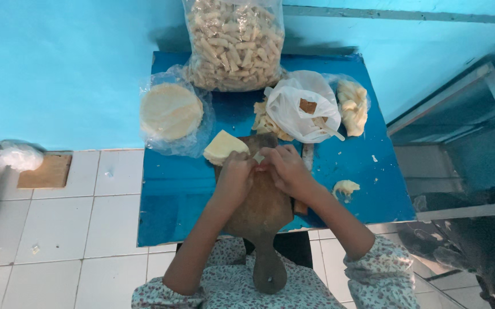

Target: The person spoons brown filling from a plastic bag onto small triangular dough pieces on a wooden board, folds the dough over the filling, and sets the filled pastries on the board. They repeat this cycle, occasionally repositioning dough pieces and reaching into the bag for more filling.

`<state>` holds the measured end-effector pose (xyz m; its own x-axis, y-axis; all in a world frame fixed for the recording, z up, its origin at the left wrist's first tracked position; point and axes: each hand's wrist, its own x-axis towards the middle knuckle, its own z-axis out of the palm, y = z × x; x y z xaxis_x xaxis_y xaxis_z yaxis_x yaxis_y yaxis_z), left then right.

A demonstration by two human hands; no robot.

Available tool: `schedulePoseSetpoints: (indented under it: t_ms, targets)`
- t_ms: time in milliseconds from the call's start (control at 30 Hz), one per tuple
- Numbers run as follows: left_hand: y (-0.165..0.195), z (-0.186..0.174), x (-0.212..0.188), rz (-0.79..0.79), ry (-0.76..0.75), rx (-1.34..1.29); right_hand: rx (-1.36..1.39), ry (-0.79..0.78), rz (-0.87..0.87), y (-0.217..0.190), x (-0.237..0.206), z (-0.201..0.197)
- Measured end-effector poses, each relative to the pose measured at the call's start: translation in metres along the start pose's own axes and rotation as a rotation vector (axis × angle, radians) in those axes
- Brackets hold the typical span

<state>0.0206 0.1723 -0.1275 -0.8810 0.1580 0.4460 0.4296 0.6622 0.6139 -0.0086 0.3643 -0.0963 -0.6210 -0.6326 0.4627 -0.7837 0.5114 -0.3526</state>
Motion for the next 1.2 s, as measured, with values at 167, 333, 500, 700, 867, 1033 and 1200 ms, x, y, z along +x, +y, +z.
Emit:
schedulePoseSetpoints:
  t_ms: [167,333,500,700,867,1033,1200]
  targets:
    - [0.005,0.001,0.006,-0.071,-0.012,0.017,-0.101,-0.037,-0.089,0.003,0.0,0.001]
    - [0.006,0.006,0.005,0.051,0.083,0.129,-0.094,-0.026,-0.129,0.006,-0.003,0.003]
    - [0.002,0.007,-0.002,0.024,0.009,0.139,-0.141,-0.028,-0.137,0.009,-0.002,0.007]
    - [0.005,0.005,-0.004,0.043,0.009,0.201,-0.172,0.048,-0.092,0.004,-0.004,0.008]
    - [0.005,0.007,-0.002,0.078,0.077,0.225,-0.179,0.056,-0.053,0.002,-0.005,0.011]
    - [0.002,0.015,-0.007,-0.006,0.035,0.244,-0.241,-0.008,-0.031,0.007,-0.004,0.014]
    - [0.001,0.014,-0.005,0.013,0.088,0.275,-0.231,0.095,-0.007,-0.002,-0.015,0.022]
